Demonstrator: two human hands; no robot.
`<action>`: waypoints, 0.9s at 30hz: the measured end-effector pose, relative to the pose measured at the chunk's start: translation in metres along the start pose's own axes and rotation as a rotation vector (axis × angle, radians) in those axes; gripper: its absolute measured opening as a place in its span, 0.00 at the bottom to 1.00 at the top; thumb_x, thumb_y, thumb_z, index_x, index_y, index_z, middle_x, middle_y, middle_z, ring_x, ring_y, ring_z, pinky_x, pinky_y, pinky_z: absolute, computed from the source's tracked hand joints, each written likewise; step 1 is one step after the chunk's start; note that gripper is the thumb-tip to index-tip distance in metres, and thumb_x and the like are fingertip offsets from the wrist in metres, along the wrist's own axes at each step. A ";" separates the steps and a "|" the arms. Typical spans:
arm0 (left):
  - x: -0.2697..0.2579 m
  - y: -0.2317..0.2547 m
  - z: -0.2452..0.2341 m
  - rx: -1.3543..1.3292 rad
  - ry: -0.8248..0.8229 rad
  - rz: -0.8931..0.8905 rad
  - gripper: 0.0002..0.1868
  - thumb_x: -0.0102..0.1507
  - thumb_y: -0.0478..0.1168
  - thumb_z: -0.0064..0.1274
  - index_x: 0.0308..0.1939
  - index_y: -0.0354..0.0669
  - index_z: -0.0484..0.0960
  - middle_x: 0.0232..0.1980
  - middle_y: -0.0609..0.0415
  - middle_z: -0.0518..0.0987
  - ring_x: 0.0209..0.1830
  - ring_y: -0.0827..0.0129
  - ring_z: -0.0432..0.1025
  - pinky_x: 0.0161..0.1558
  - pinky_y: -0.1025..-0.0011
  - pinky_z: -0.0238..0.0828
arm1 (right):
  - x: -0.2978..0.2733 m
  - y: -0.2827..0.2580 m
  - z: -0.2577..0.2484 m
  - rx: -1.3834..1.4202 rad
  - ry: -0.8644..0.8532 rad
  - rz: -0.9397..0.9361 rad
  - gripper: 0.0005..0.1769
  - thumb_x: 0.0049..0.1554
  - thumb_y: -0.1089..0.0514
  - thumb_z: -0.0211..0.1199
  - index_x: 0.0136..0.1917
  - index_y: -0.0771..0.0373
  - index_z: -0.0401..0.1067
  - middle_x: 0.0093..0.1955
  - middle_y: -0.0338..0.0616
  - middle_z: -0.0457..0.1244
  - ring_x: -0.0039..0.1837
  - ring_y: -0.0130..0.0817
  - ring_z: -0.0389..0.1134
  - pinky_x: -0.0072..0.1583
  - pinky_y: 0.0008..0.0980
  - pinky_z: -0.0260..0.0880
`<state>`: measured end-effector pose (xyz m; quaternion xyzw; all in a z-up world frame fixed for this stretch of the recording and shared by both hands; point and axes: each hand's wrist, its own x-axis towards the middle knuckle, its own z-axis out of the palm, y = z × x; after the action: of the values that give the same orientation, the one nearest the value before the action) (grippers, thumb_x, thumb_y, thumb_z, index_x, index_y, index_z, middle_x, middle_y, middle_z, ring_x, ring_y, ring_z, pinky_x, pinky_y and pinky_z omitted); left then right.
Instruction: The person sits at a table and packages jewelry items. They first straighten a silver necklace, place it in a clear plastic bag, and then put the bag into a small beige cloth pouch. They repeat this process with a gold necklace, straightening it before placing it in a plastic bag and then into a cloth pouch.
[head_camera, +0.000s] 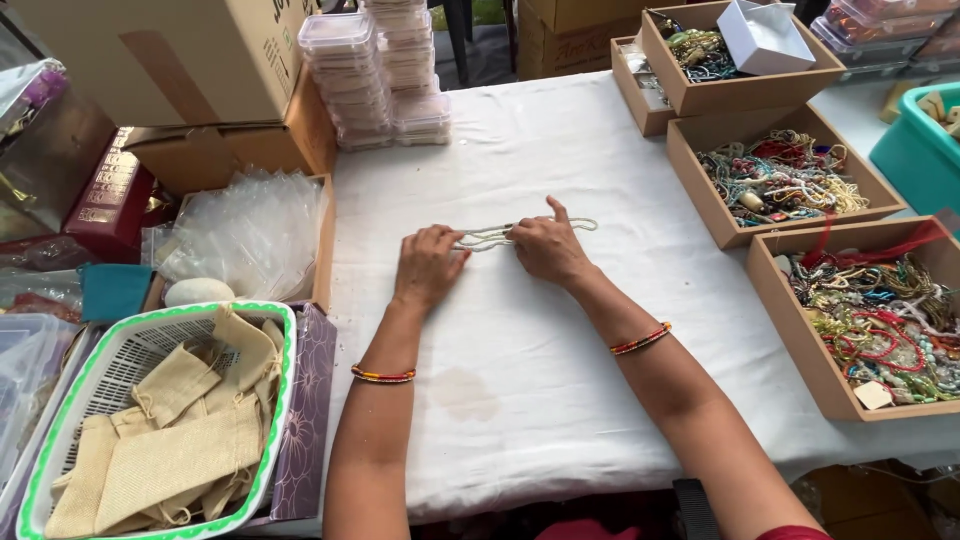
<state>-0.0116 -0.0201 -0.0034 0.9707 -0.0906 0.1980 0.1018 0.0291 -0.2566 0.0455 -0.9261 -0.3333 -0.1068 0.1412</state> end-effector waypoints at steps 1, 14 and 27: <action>0.000 0.005 0.000 0.000 0.000 0.001 0.20 0.67 0.54 0.54 0.56 0.47 0.81 0.55 0.54 0.79 0.56 0.65 0.72 0.61 0.61 0.65 | 0.002 0.006 0.012 -0.001 0.001 0.001 0.09 0.55 0.62 0.61 0.49 0.52 0.77 0.45 0.34 0.70 0.54 0.32 0.71 0.79 0.63 0.39; 0.010 0.046 -0.014 -0.363 -0.192 0.055 0.18 0.67 0.53 0.53 0.55 0.49 0.81 0.45 0.57 0.83 0.46 0.68 0.76 0.54 0.62 0.72 | 0.011 0.015 0.007 1.072 -0.115 0.156 0.10 0.52 0.67 0.62 0.44 0.60 0.63 0.33 0.38 0.61 0.34 0.27 0.62 0.36 0.30 0.66; 0.010 -0.037 -0.012 -1.348 0.007 -0.573 0.23 0.66 0.57 0.64 0.30 0.41 0.80 0.22 0.65 0.61 0.19 0.81 0.51 0.21 0.79 0.55 | 0.006 0.059 -0.014 1.440 -0.040 0.283 0.07 0.53 0.60 0.72 0.45 0.61 0.78 0.37 0.39 0.70 0.37 0.25 0.69 0.41 0.24 0.75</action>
<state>0.0014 0.0168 0.0055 0.6822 0.0652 0.0678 0.7251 0.0705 -0.3006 0.0489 -0.6398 -0.2007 0.1746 0.7211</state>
